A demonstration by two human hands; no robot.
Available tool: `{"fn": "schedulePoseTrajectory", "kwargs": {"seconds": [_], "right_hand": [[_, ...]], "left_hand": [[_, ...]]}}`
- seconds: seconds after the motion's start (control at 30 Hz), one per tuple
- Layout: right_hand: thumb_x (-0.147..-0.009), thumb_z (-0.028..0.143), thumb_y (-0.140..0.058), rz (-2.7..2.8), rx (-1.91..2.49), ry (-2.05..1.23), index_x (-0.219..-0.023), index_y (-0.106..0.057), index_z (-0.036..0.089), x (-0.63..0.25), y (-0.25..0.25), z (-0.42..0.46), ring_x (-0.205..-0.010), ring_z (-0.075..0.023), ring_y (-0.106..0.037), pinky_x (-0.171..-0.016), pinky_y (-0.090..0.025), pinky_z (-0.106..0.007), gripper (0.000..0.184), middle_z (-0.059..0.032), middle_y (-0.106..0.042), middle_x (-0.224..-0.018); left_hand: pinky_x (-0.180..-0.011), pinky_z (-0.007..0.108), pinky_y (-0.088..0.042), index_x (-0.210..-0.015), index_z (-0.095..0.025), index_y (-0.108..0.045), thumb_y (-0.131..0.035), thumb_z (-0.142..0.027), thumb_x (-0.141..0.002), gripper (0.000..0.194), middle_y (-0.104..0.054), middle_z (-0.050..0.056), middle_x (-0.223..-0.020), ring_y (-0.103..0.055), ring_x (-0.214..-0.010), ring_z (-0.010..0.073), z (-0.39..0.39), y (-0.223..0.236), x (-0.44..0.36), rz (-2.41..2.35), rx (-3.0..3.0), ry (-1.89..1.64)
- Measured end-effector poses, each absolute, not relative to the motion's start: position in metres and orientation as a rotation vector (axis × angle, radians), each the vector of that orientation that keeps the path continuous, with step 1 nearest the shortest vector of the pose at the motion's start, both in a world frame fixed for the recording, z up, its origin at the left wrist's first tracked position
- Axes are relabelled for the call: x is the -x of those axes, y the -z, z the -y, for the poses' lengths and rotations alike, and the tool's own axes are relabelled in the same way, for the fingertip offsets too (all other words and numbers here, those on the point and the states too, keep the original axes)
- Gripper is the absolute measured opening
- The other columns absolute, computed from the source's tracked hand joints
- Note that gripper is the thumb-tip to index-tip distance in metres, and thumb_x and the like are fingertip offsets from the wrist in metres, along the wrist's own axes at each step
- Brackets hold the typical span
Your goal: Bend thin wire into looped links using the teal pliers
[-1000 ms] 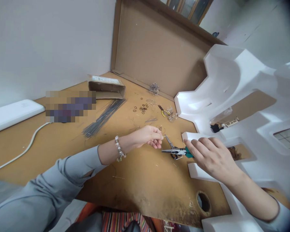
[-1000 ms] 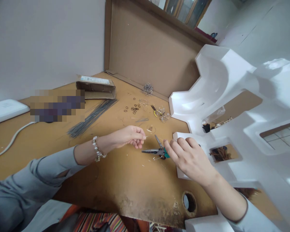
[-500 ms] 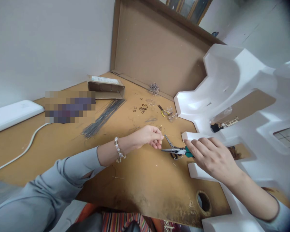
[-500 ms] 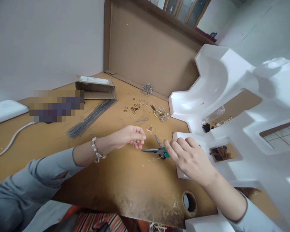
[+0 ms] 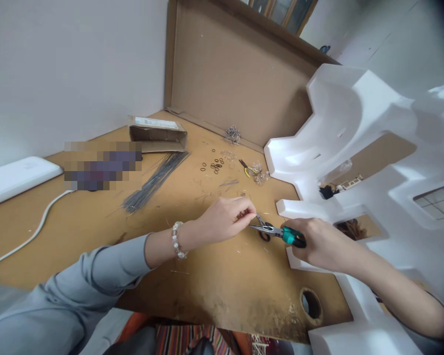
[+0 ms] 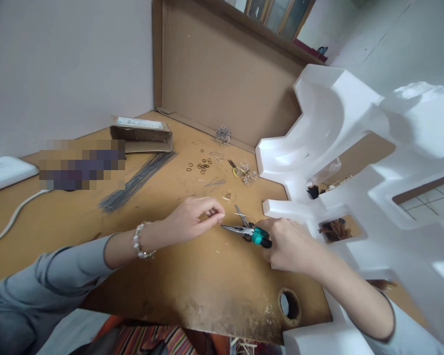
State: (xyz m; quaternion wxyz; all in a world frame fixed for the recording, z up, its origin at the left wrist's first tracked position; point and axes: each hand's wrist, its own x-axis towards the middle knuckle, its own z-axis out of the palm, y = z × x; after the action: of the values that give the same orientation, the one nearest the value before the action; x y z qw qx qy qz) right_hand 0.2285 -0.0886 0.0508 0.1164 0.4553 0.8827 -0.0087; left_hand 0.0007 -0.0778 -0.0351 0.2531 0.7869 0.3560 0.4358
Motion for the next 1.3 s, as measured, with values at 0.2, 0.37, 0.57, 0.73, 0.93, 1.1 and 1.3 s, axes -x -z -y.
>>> {"fn": "schedulePoseTrajectory", "kwargs": {"seconds": [0.2, 0.37, 0.57, 0.73, 0.93, 1.1, 1.3], "right_hand": [[-0.069, 0.015, -0.050, -2.652, -1.428, 0.192, -0.087, -0.057, 0.023, -0.226, -0.052, 0.093, -0.053, -0.0140, -0.050, -0.050, -0.034, -0.024, 0.021, 0.0009, -0.059, -0.067], [-0.067, 0.013, -0.051, -2.655, -1.373, 0.345, -0.093, -0.055, 0.020, -0.213, -0.016, 0.106, -0.065, -0.0156, -0.054, -0.059, -0.040, -0.025, 0.028, -0.0017, -0.059, -0.076], [-0.078, 0.027, -0.052, -2.890, -1.316, 0.095, -0.107, -0.055, 0.017, -0.188, 0.071, 0.103, -0.090, -0.0231, -0.050, -0.077, -0.041, -0.035, 0.031, -0.0108, -0.057, -0.098], [-0.081, 0.028, -0.051, -2.995, -1.287, 0.151, -0.115, -0.053, 0.019, -0.182, 0.098, 0.098, -0.096, -0.0238, -0.047, -0.080, -0.040, -0.037, 0.035, -0.0111, -0.054, -0.103], [-0.083, 0.034, -0.053, -3.111, -1.302, 0.269, -0.116, -0.054, 0.020, -0.183, 0.117, 0.098, -0.107, -0.0252, -0.045, -0.088, -0.039, -0.040, 0.036, -0.0125, -0.055, -0.109], [-0.078, 0.039, -0.059, -3.140, -1.622, 0.782, -0.112, -0.058, 0.018, -0.184, 0.096, 0.077, -0.096, -0.0232, -0.055, -0.085, -0.043, -0.039, 0.040, -0.0106, -0.062, -0.102], [-0.072, 0.033, -0.061, -2.580, -2.035, 2.204, -0.097, -0.063, 0.015, -0.185, 0.024, 0.036, -0.050, -0.0090, -0.050, -0.049, -0.040, -0.023, 0.031, 0.0009, -0.058, -0.064]], "left_hand": [[-0.058, 0.024, -0.043, -0.075, -0.019, -0.057, -0.052, -0.026, -0.079, 0.010, -0.062, 0.001, -0.067, -0.058, -0.062, 0.0132, 0.047, 0.059, 0.001, -1.066, -1.768, -1.109], [-0.050, 0.021, -0.044, -0.072, -0.015, -0.052, -0.060, -0.027, -0.074, 0.015, -0.061, 0.003, -0.065, -0.061, -0.060, 0.0132, 0.015, 0.068, 0.013, -0.951, -1.267, -1.163], [-0.051, 0.018, -0.044, -0.075, -0.013, -0.053, -0.067, -0.033, -0.069, 0.024, -0.062, 0.002, -0.066, -0.059, -0.058, 0.0096, 0.020, 0.053, 0.019, -0.879, -1.122, -1.173], [-0.051, 0.019, -0.045, -0.075, -0.014, -0.053, -0.069, -0.035, -0.066, 0.028, -0.062, 0.002, -0.067, -0.061, -0.060, 0.0112, 0.027, 0.047, 0.015, -0.939, -1.132, -1.168], [-0.052, 0.020, -0.045, -0.074, -0.014, -0.053, -0.067, -0.034, -0.068, 0.025, -0.064, 0.002, -0.064, -0.062, -0.060, 0.0128, 0.029, 0.046, 0.012, -1.003, -1.218, -1.195], [-0.055, 0.021, -0.047, -0.075, -0.014, -0.053, -0.068, -0.033, -0.068, 0.026, -0.065, 0.003, -0.066, -0.064, -0.062, 0.0131, 0.026, 0.046, 0.016, -1.005, -1.211, -1.195], [-0.056, 0.020, -0.047, -0.076, -0.014, -0.054, -0.070, -0.034, -0.065, 0.028, -0.065, 0.001, -0.066, -0.064, -0.064, 0.0127, 0.020, 0.046, 0.021, -1.027, -1.191, -1.239]]}}
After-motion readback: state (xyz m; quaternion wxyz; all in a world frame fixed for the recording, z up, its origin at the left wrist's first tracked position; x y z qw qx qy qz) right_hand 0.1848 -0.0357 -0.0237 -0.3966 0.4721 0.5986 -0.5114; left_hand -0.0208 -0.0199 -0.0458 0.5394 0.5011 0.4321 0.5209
